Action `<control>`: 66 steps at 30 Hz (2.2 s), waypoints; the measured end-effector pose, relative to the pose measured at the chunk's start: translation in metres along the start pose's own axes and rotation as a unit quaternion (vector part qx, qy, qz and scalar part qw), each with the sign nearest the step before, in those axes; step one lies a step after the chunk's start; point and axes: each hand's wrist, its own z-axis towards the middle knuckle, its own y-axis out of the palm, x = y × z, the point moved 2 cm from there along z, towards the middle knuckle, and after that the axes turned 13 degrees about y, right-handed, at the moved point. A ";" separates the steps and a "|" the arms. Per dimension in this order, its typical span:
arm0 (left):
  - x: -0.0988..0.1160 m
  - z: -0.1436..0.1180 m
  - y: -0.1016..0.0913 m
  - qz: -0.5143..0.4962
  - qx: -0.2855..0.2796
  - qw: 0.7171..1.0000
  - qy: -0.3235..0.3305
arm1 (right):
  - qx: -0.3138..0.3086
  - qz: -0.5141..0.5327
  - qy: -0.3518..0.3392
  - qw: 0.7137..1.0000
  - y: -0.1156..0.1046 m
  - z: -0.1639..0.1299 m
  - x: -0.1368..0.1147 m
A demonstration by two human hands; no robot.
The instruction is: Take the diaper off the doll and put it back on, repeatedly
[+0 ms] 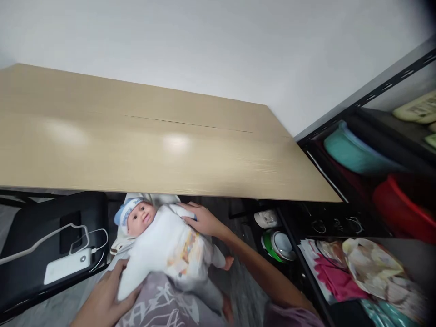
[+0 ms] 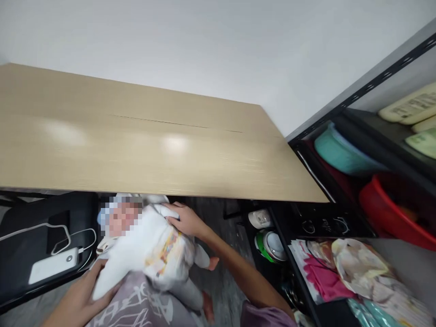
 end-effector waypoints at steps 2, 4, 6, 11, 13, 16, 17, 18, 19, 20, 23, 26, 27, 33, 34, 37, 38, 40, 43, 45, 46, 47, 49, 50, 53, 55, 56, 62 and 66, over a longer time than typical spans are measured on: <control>-0.002 0.002 -0.004 0.036 -0.009 0.999 -0.010 | 0.031 0.011 0.019 0.999 0.013 0.006 0.013; 0.001 0.005 -0.013 0.103 -0.006 0.995 0.000 | 0.063 0.044 0.016 0.997 0.012 0.000 0.016; 0.009 0.010 -0.025 0.171 0.018 0.984 0.032 | 0.064 0.080 0.006 0.995 0.005 -0.016 0.011; 0.057 0.055 -0.046 0.130 0.028 0.969 0.209 | 0.032 0.107 0.028 0.993 -0.001 -0.050 -0.004; 0.076 0.083 -0.045 0.059 -0.031 0.960 0.272 | 0.051 0.111 0.038 0.992 0.002 -0.048 -0.007; 0.089 0.117 -0.040 0.010 -0.090 0.939 0.331 | 0.064 0.104 0.048 0.991 0.005 -0.039 -0.008; 0.089 0.125 -0.039 0.008 -0.096 0.936 0.339 | 0.064 0.099 0.048 0.992 0.006 -0.037 -0.009; 0.088 0.130 -0.038 0.008 -0.098 0.934 0.342 | 0.064 0.095 0.047 0.992 0.006 -0.035 -0.009; 0.087 0.134 -0.037 0.008 -0.100 0.935 0.341 | 0.066 0.092 0.044 0.993 0.005 -0.034 -0.009; 0.086 0.136 -0.037 0.005 -0.102 0.936 0.338 | 0.071 0.089 0.039 0.993 0.004 -0.034 -0.009; 0.085 0.137 -0.039 -0.013 -0.110 0.939 0.327 | 0.106 0.072 0.031 0.991 0.001 -0.032 -0.003; 0.087 0.138 -0.040 -0.033 -0.119 0.937 0.328 | 0.157 0.044 0.059 0.985 -0.003 -0.023 0.014; 0.088 0.139 -0.039 -0.037 -0.122 0.935 0.332 | 0.173 0.030 0.077 0.981 -0.004 -0.018 0.021; 0.091 0.142 -0.041 -0.036 -0.130 0.931 0.339 | 0.203 0.002 0.041 0.978 -0.011 -0.015 0.016; 0.092 0.141 -0.044 -0.037 -0.134 0.931 0.338 | 0.184 0.008 0.011 0.983 -0.011 -0.020 0.005; 0.094 0.131 -0.058 -0.050 -0.166 0.929 0.326 | 0.078 0.014 -0.074 0.994 -0.006 -0.038 -0.030; 0.094 0.125 -0.063 -0.061 -0.185 0.928 0.316 | 0.041 0.011 -0.097 0.994 -0.003 -0.043 -0.041; 0.090 0.112 -0.070 -0.080 -0.233 0.924 0.293 | -0.010 0.000 -0.130 0.991 0.006 -0.051 -0.057; 0.079 0.095 -0.074 -0.072 -0.289 0.921 0.253 | -0.019 -0.030 -0.142 0.989 0.019 -0.053 -0.069; 0.075 0.092 -0.070 -0.072 -0.305 0.919 0.241 | -0.003 -0.060 -0.128 0.990 0.022 -0.054 -0.069; 0.075 0.093 -0.067 -0.080 -0.307 0.916 0.245 | 0.003 -0.072 -0.118 0.990 0.019 -0.056 -0.067; 0.077 0.098 -0.064 -0.090 -0.300 0.915 0.255 | 0.006 -0.082 -0.106 0.991 0.014 -0.062 -0.064; 0.084 0.113 -0.055 -0.093 -0.253 0.918 0.290 | 0.002 -0.087 -0.068 0.994 -0.003 -0.078 -0.057; 0.090 0.124 -0.048 -0.080 -0.215 0.923 0.308 | -0.005 -0.086 -0.038 0.996 -0.012 -0.089 -0.052; 0.114 0.168 -0.015 0.005 -0.132 0.924 0.360 | -0.044 -0.051 0.075 0.995 -0.032 -0.122 -0.038; 0.136 0.203 0.020 0.067 -0.191 0.901 0.384 | -0.083 0.001 0.157 0.984 -0.030 -0.138 -0.032; 0.147 0.220 0.041 0.107 -0.259 0.880 0.382 | -0.094 0.017 0.188 0.978 -0.024 -0.143 -0.029; 0.179 0.269 0.108 0.183 -0.451 0.810 0.328 | -0.007 -0.027 0.256 0.966 0.041 -0.162 0.003; 0.160 0.243 0.075 0.105 -0.289 0.879 0.364 | 0.030 0.028 0.270 0.962 0.070 -0.169 0.044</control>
